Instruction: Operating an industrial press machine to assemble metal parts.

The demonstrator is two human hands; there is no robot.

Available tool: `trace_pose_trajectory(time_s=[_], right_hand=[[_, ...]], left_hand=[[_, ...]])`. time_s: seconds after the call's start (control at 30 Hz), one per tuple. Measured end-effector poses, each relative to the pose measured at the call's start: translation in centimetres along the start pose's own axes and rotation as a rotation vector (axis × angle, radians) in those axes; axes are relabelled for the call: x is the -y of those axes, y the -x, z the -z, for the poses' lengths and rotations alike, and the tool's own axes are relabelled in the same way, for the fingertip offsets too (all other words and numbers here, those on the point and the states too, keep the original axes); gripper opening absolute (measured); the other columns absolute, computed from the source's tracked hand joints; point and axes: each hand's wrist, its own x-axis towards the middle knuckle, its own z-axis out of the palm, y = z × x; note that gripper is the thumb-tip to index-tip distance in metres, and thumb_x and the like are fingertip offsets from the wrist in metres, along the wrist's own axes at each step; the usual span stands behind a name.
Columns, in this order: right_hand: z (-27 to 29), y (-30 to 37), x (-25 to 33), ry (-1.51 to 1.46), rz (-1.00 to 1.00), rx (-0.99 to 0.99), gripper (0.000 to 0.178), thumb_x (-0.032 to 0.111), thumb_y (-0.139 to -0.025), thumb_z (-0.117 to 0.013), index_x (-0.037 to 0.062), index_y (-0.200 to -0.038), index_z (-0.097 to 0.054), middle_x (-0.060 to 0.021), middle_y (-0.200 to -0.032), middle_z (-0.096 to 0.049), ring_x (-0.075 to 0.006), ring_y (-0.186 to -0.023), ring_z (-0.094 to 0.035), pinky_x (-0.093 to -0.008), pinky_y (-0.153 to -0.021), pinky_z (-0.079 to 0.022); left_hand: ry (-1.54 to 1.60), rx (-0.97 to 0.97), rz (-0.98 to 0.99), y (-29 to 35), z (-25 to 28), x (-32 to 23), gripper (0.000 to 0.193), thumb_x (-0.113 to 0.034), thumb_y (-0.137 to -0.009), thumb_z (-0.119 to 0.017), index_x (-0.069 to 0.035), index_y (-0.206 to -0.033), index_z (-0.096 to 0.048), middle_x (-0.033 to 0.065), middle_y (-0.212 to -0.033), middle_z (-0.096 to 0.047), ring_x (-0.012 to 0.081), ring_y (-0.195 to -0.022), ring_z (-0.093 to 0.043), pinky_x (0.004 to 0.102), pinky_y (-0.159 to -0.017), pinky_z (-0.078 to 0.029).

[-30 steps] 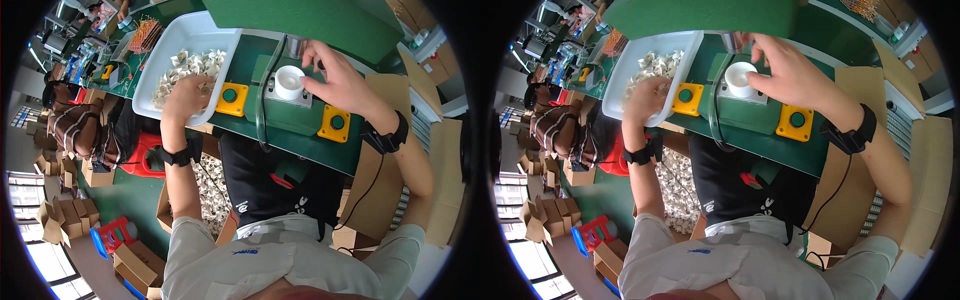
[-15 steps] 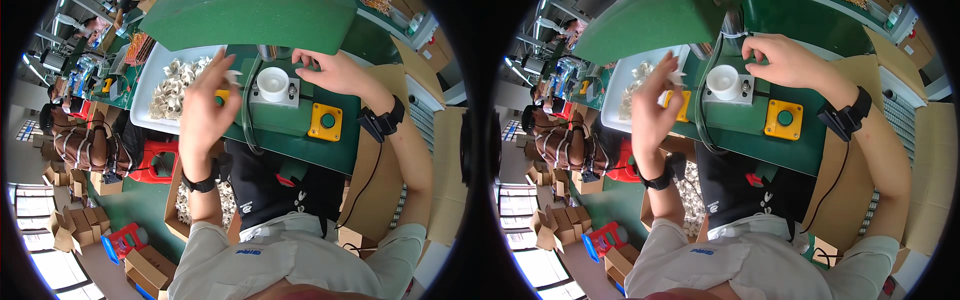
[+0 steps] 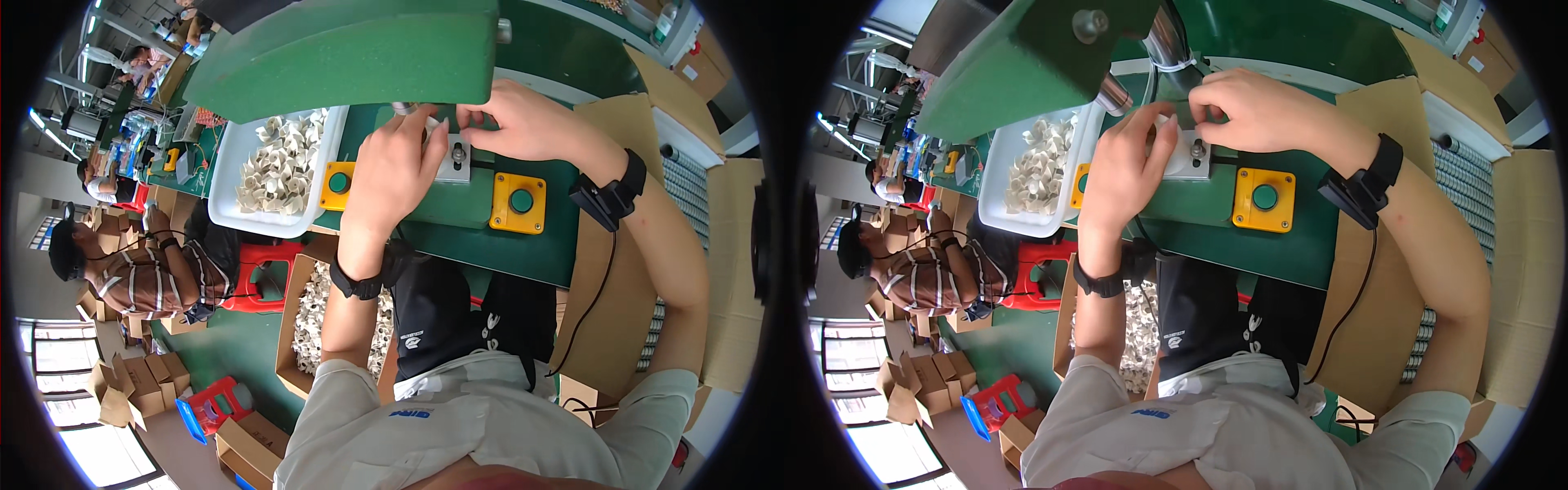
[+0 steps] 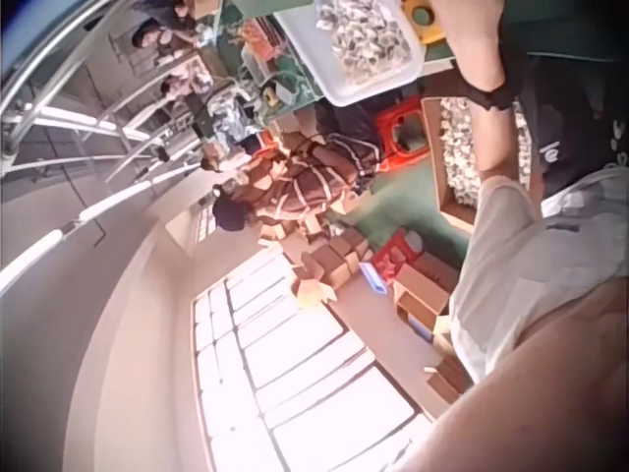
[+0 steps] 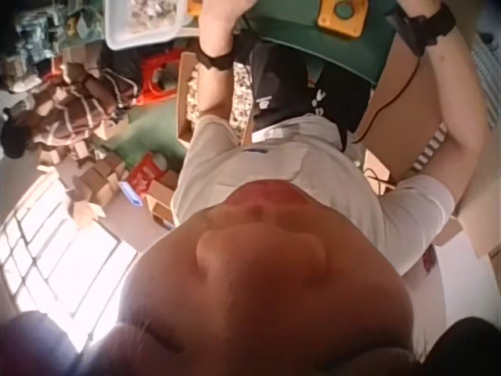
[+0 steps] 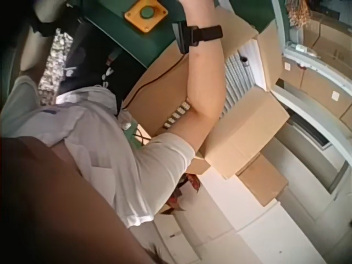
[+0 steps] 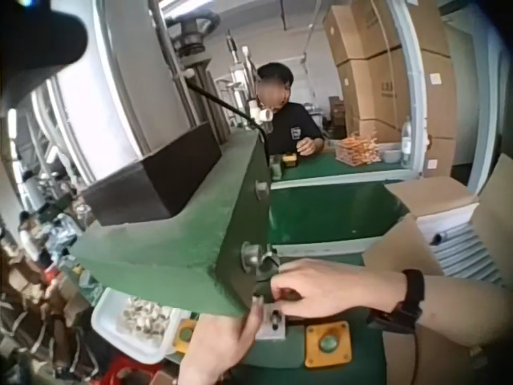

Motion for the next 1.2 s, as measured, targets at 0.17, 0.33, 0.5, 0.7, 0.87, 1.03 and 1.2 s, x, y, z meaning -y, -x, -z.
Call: trace_pose_trajectory(time_s=[0.17, 0.33, 0.5, 0.7, 0.87, 1.03, 1.2], right_hand=[[-0.2, -0.5, -1.1, 0.022, 0.078, -0.027, 0.014, 0.011, -0.084, -0.064, -0.0003, -0.085, -0.057, -0.0103, -0.081, -0.058, -0.0236, -0.075, -0.056, -0.0364, -0.067, -0.045], [0.2, -0.5, -1.0, 0.039, 0.027, -0.037, 0.014, 0.011, -0.084, -0.064, 0.0002, -0.084, -0.056, -0.0098, -0.079, -0.056, -0.0227, -0.074, -0.056, -0.0353, -0.066, -0.045], [0.5, -0.8, -0.9, 0.038, 0.042, -0.024, 0.015, 0.012, -0.085, -0.065, 0.0002, -0.083, -0.056, -0.0089, -0.077, -0.054, -0.021, -0.073, -0.055, -0.0334, -0.063, -0.043], [1.1, -0.5, 0.1, 0.024, -0.029, 0.063, 0.026, 0.02, -0.084, -0.071, 0.0005, -0.078, -0.056, -0.0072, -0.07, -0.053, -0.0203, -0.066, -0.053, -0.033, -0.057, -0.041], [3.2, 0.8, 1.2, 0.153, -0.232, 0.552, 0.039, 0.033, -0.078, -0.079, 0.0018, -0.072, -0.057, -0.0057, -0.063, -0.053, -0.0207, -0.059, -0.052, -0.0327, -0.052, -0.04], [2.0, 0.7, 0.4, 0.258, -0.337, 0.754, 0.044, 0.038, -0.073, -0.083, 0.0027, -0.07, -0.058, -0.0055, -0.063, -0.057, -0.0199, -0.058, -0.054, -0.032, -0.051, -0.041], [2.3, 1.4, -0.8, 0.129, -0.378, 0.761, 0.046, 0.041, -0.069, -0.085, 0.0031, -0.07, -0.059, -0.0056, -0.063, -0.057, -0.0202, -0.059, -0.055, -0.0326, -0.052, -0.041]], left_hand=[[-0.169, -0.064, -0.08, 0.1, -0.1, -0.3, 0.033, -0.019, -0.092, -0.061, 0.007, -0.114, -0.059, 0.0204, -0.08, -0.067, 0.0397, -0.073, -0.066, 0.0458, -0.063, -0.055], [-0.222, -0.033, -0.106, -0.1, 0.2, -0.9, 0.035, -0.021, -0.094, -0.062, 0.009, -0.112, -0.058, 0.0217, -0.086, -0.066, 0.0384, -0.073, -0.067, 0.044, -0.06, -0.055], [-0.237, -0.008, -0.069, 0.3, 0.4, -1.3, 0.037, -0.021, -0.094, -0.063, 0.008, -0.116, -0.059, 0.0223, -0.092, -0.065, 0.0392, -0.078, -0.065, 0.0437, -0.065, -0.053], [-0.259, -0.021, -0.097, 0.5, -0.2, -0.4, 0.04, -0.022, -0.094, -0.063, 0.005, -0.122, -0.059, 0.0222, -0.104, -0.066, 0.0379, -0.086, -0.066, 0.0436, -0.072, -0.053], [-0.413, -0.173, -0.223, 4.2, 2.4, 0.1, 0.041, -0.026, -0.092, -0.065, 0.001, -0.123, -0.061, 0.0189, -0.114, -0.066, 0.034, -0.088, -0.068, 0.0409, -0.073, -0.054], [-0.401, 0.027, 0.331, 9.7, 5.1, -0.5, 0.037, -0.028, -0.091, -0.067, -0.005, -0.119, -0.064, 0.0111, -0.117, -0.067, 0.0294, -0.079, -0.07, 0.0369, -0.064, -0.055], [-0.524, 0.042, 0.295, 10.5, 5.4, -0.5, 0.034, -0.028, -0.09, -0.067, -0.009, -0.118, -0.066, 0.0081, -0.116, -0.068, 0.0275, -0.07, -0.07, 0.0359, -0.058, -0.054]])
